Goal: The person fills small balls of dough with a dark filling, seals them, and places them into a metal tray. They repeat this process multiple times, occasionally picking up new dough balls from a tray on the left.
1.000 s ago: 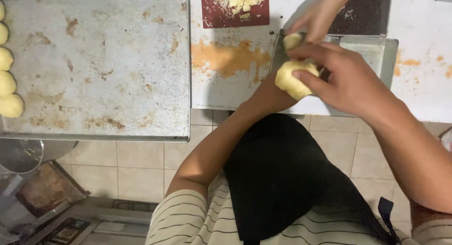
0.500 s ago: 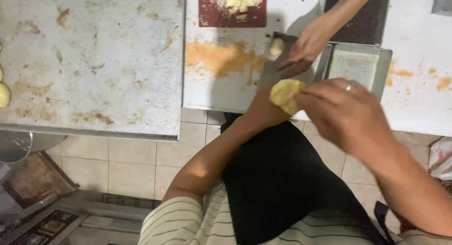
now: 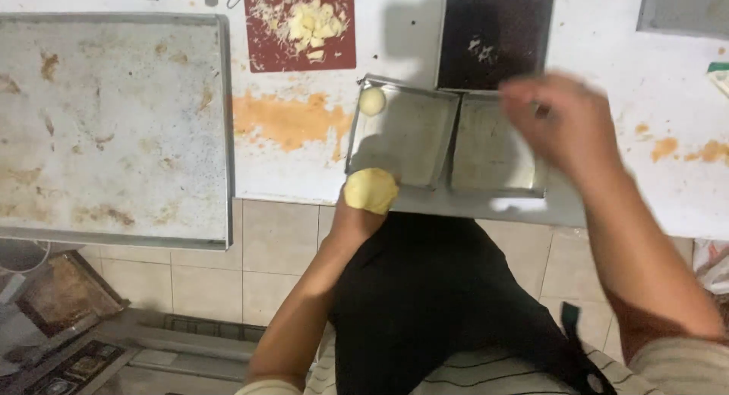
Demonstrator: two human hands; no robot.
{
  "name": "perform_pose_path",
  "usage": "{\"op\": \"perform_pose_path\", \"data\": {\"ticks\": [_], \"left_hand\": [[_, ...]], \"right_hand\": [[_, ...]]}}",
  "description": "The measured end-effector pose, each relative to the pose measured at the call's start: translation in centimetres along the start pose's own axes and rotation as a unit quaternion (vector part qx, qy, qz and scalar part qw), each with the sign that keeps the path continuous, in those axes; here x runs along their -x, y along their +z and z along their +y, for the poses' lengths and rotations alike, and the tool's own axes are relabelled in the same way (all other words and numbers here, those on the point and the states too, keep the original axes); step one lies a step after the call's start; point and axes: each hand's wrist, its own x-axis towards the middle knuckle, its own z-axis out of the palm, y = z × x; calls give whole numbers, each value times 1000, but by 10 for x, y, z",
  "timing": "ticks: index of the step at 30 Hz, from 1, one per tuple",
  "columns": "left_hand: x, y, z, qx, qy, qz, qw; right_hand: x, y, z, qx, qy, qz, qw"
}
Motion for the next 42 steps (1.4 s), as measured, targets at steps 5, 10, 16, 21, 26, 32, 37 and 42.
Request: {"op": "perform_pose_path", "data": {"ticks": [5, 10, 16, 21, 26, 32, 37, 42], "left_hand": [[-11, 16, 12, -214, 149, 36, 965], [-15, 35, -4, -165, 184, 53, 968], [-35, 42, -3, -146, 89, 29, 985], [-99, 61, -25, -239, 69, -57, 967], [-158, 49, 61, -60, 10, 23, 998], [-206, 48, 120, -2, -48, -16, 999], [-223, 64, 138, -9, 30, -10, 999], [-237, 77, 147, -51, 260, 35, 964]], "right_hand": [[-71, 68, 89, -2, 48, -145, 988], [-106, 115, 100, 13, 94, -273, 957], [-117, 118, 119, 21, 0, -242, 970], [-118, 96, 133, -99, 187, -192, 958], [-119, 54, 108, -253, 238, -162, 923], [-124, -19, 52, -384, 289, -147, 864], [-131, -47, 9, -84, 148, -226, 959], [-137, -32, 15, 85, 4, -258, 962]]}}
